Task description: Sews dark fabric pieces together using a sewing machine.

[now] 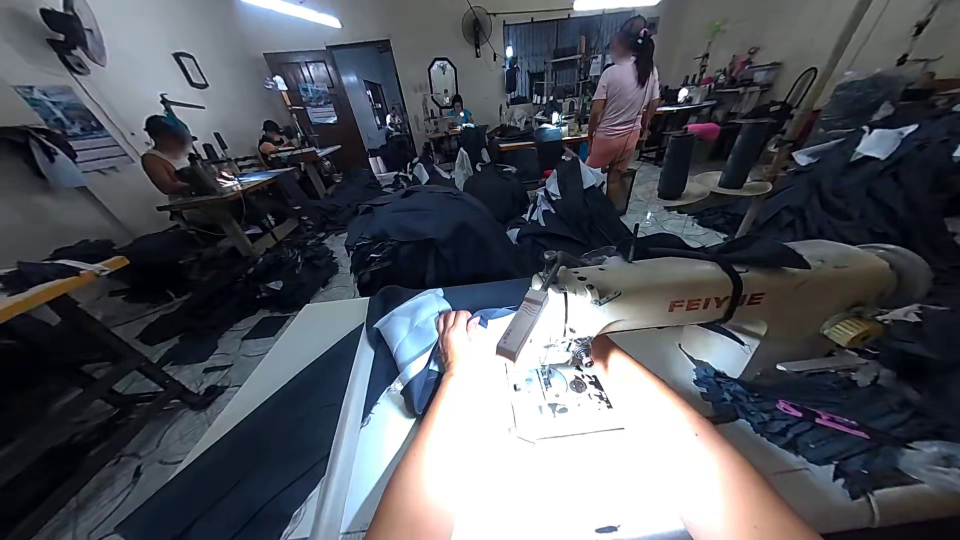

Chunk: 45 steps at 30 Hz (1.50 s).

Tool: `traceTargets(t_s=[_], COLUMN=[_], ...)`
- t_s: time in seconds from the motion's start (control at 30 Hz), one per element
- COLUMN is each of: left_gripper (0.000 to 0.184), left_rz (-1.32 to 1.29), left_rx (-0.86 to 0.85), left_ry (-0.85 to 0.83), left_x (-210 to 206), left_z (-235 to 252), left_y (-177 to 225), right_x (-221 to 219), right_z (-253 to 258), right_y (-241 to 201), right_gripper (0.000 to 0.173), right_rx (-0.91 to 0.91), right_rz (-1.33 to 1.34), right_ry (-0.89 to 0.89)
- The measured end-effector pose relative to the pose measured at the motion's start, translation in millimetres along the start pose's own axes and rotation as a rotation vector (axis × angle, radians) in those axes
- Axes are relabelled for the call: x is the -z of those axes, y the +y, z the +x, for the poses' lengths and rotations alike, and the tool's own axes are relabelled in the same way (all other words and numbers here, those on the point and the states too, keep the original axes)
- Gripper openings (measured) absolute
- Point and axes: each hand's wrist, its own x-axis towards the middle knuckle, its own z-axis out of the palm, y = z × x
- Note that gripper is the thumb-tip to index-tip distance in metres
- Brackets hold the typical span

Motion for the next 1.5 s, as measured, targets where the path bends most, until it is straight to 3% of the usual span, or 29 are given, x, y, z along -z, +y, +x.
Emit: traceTargets(t_s=[0.1, 0.2, 0.23, 0.33, 0.43, 0.47, 0.5, 0.57, 0.63, 0.7, 0.8, 0.87, 0.93, 0.97, 1.03, 1.07, 1.13, 1.23, 1.3, 1.37, 1.43, 1.5], left_gripper=[0.021, 0.020, 0.021, 0.029, 0.037, 0.039, 0.040, 0.039, 0.038, 0.036, 0.032, 0.031, 0.031, 0.032, 0.038, 0.038, 0.043, 0.058, 0.059, 0.047, 0.051, 0.053], left_rz=[-0.007, -0.016, -0.008, 0.139, 0.220, 0.217, 0.218, 0.187, 0.168, 0.189, 0.145, 0.057, -0.042, -0.058, -0.036, -0.019, 0.083, 0.338, 0.594, 0.697, 0.580, 0.388], left_rx=[-0.002, -0.006, 0.013, 0.123, 0.018, -0.038, -0.088, -0.167, -0.202, -0.191, -0.126, -0.149, -0.146, -0.138, -0.133, -0.154, -0.171, 0.037, 0.170, 0.216, 0.203, 0.100], left_ry=[0.007, 0.016, -0.006, -0.296, -0.693, -0.795, -0.867, -0.974, -1.093, -1.159, -1.231, -1.269, -1.158, -1.057, -0.909, -0.876, -0.976, -0.973, -0.944, -1.078, -1.251, -1.141], left_x=[3, 4, 6, 16, 21, 25, 32, 55, 85, 117, 169, 201, 218, 215, 184, 159, 113, 86, 103, 145, 182, 200], left_z=[-1, 0, -1, -3, -5, -7, -10, -17, -30, -54, -106, -125, -115, -103, -71, -58, -41, -57, -79, -101, -102, -96], left_y=[3, 4, 6, 16, 27, 30, 35, 41, 53, 71, 104, 117, 122, 120, 103, 85, 47, 8, 31, 86, 124, 121], right_x=[4, -22, -23, -17, 9, 11, 9, 3, 1, 3, 8, -18, -70, -97, -145, -166, -187, -161, -121, -83, -53, -37], right_z=[-12, -7, -11, 0, 8, 18, 31, 46, 45, 36, -5, -66, -123, -149, -189, -199, -204, -199, -190, -183, -179, -176], right_y=[-9, 16, 16, 18, -2, 0, 10, 37, 51, 57, 64, 62, 63, 61, 55, 54, 51, 52, 61, 72, 77, 80], right_gripper=[0.041, 0.037, 0.037, 0.037, 0.032, 0.020, 0.020, 0.030, 0.030, 0.030, 0.036, 0.034, 0.028, 0.031, 0.038, 0.043, 0.054, 0.046, 0.040, 0.039, 0.040, 0.041], right_rx=[0.052, 0.165, 0.159, 0.050, -0.220, -0.282, -0.281, -0.092, 0.014, -0.011, 0.096, 0.354, 0.795, 0.956, 1.099, 1.104, 1.069, 0.944, 0.798, 0.602, 0.399, 0.237], right_rz=[0.067, 0.480, 0.502, 0.278, 0.297, 0.378, 0.448, 0.541, 0.604, 0.516, 0.058, 0.030, 0.098, 0.124, 0.081, 0.020, -0.079, -0.184, -0.230, -0.257, -0.318, -0.348], right_ry=[-0.003, 0.144, 0.152, 0.096, -0.076, -0.119, -0.221, -0.476, -0.506, -0.292, 0.037, 0.323, 0.588, 0.576, 0.447, 0.383, 0.332, 0.363, 0.353, 0.319, 0.258, 0.154])
